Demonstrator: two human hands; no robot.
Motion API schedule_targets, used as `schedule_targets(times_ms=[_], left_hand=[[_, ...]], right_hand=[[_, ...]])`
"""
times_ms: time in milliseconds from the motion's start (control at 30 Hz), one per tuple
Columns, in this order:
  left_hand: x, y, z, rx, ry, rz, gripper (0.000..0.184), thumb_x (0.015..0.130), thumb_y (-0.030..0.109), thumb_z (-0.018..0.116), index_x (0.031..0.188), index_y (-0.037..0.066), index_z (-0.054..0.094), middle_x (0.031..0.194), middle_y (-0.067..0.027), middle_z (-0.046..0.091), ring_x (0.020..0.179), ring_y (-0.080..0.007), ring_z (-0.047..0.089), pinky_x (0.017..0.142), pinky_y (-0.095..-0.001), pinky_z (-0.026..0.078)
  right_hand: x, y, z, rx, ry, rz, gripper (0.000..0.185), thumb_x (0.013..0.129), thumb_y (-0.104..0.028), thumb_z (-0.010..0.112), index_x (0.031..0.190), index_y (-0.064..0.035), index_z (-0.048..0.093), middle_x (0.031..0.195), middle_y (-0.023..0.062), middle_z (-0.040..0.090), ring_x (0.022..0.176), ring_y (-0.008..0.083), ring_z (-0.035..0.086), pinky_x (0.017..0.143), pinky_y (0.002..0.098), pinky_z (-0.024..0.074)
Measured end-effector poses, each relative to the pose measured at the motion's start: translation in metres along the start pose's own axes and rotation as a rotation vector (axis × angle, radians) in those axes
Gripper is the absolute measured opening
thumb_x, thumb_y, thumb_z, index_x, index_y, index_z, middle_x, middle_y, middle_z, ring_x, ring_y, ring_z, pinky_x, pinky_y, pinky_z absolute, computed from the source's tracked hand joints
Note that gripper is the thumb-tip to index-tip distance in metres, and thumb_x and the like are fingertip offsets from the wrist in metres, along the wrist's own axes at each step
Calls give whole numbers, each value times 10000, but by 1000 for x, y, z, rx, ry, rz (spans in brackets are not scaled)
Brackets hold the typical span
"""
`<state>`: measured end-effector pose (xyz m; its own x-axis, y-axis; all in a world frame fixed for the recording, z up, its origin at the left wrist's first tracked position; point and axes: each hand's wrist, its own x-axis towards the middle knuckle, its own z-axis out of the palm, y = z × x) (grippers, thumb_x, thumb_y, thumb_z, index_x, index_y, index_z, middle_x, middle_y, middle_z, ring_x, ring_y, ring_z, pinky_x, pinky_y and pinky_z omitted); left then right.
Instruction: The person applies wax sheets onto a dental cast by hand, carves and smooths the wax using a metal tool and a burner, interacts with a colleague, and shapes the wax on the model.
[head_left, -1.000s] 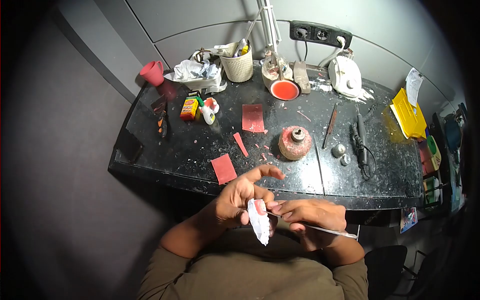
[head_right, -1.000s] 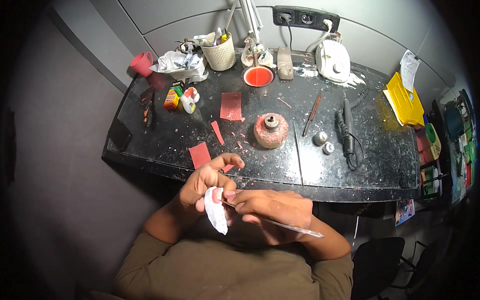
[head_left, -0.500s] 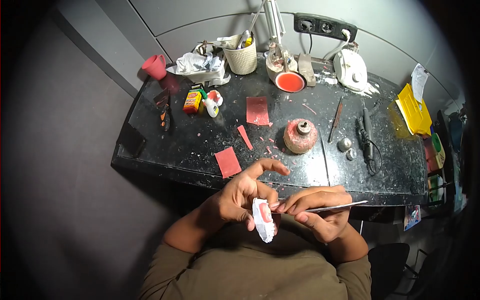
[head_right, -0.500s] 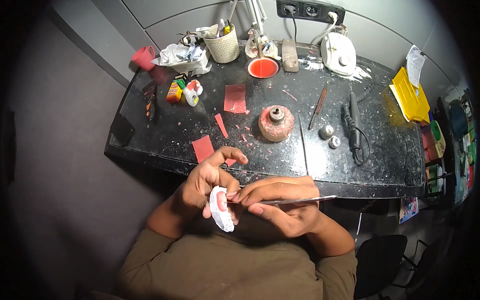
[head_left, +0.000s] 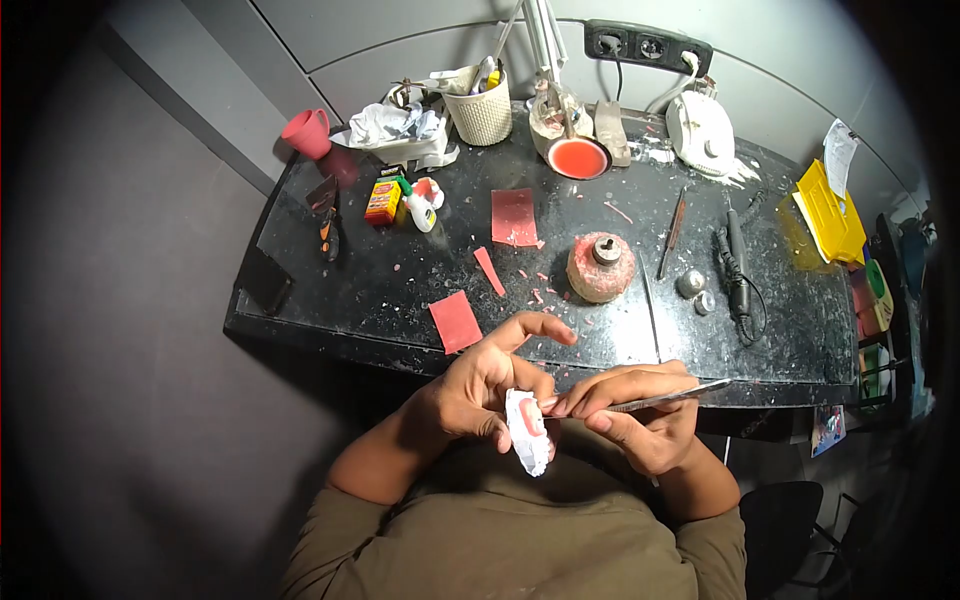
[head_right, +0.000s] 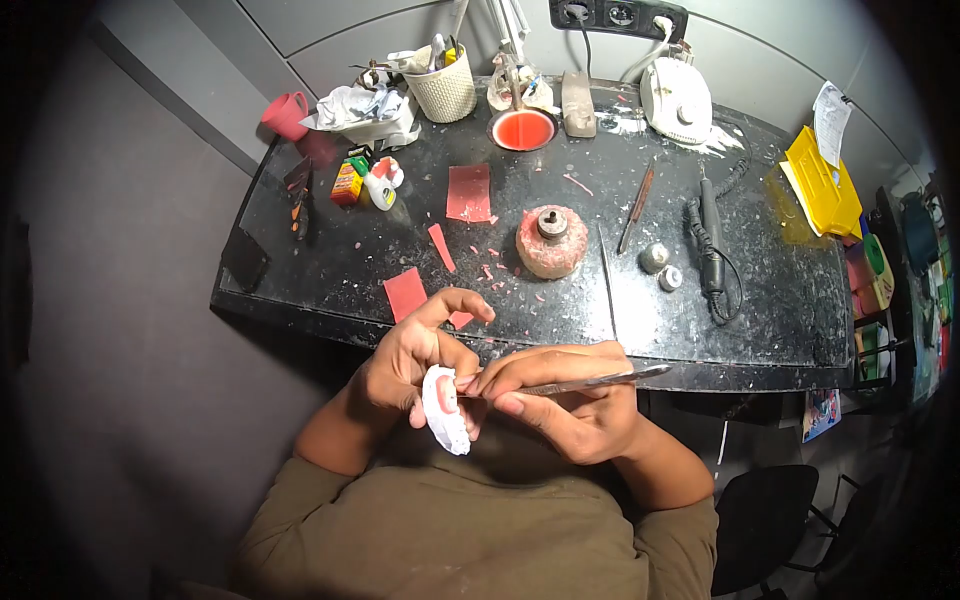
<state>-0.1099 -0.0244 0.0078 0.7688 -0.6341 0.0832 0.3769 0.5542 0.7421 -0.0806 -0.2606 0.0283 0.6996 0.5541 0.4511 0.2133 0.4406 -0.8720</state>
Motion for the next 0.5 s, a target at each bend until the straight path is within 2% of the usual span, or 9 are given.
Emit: schedule_targets(times_ms=[133,300,367,433,467,500], left_hand=[[1,-1,-2,17,-18,32,1227,699,136,973,1541,-14,92,927,-55,660,928,-153,676,861,-269,514],[2,0,0,15,-30,38,1195,717,140,961,1534,-15,102,893,-61,661,922,-175,686,890,-292,509],[1,-2,-2,24,-40,49,1168,730,138,952,1530,-15,116,887,-67,663,935,-185,695,890,-297,513],[2,-2,-1,33,-49,60,1140,742,136,943,1526,-14,129,880,-72,666,948,-195,704,891,-301,517],[3,-2,3,38,-14,95,1099,755,129,933,1518,-15,156,892,-82,675,966,-199,708,895,-300,519],[4,-1,4,44,20,131,1057,767,122,923,1510,-17,183,903,-92,683,985,-203,712,898,-298,520]], right_hand=[[-2,3,-6,13,-50,-16,46,890,90,694,913,107,731,940,258,753,911,318,764,843,394,615],[-2,8,-5,26,1,-17,65,901,53,711,939,105,724,946,255,754,907,313,762,838,403,616],[-4,10,-8,75,-63,-10,70,896,58,711,947,105,714,952,258,750,913,320,761,852,414,615],[-2,8,-12,171,-15,22,60,911,63,681,946,105,706,960,259,744,941,329,758,875,421,611],[-3,6,-14,251,89,65,70,937,39,662,949,101,693,951,253,736,963,350,752,901,451,610],[-1,8,-17,281,179,-4,120,974,-23,652,968,96,660,939,245,730,959,369,747,922,499,607]])
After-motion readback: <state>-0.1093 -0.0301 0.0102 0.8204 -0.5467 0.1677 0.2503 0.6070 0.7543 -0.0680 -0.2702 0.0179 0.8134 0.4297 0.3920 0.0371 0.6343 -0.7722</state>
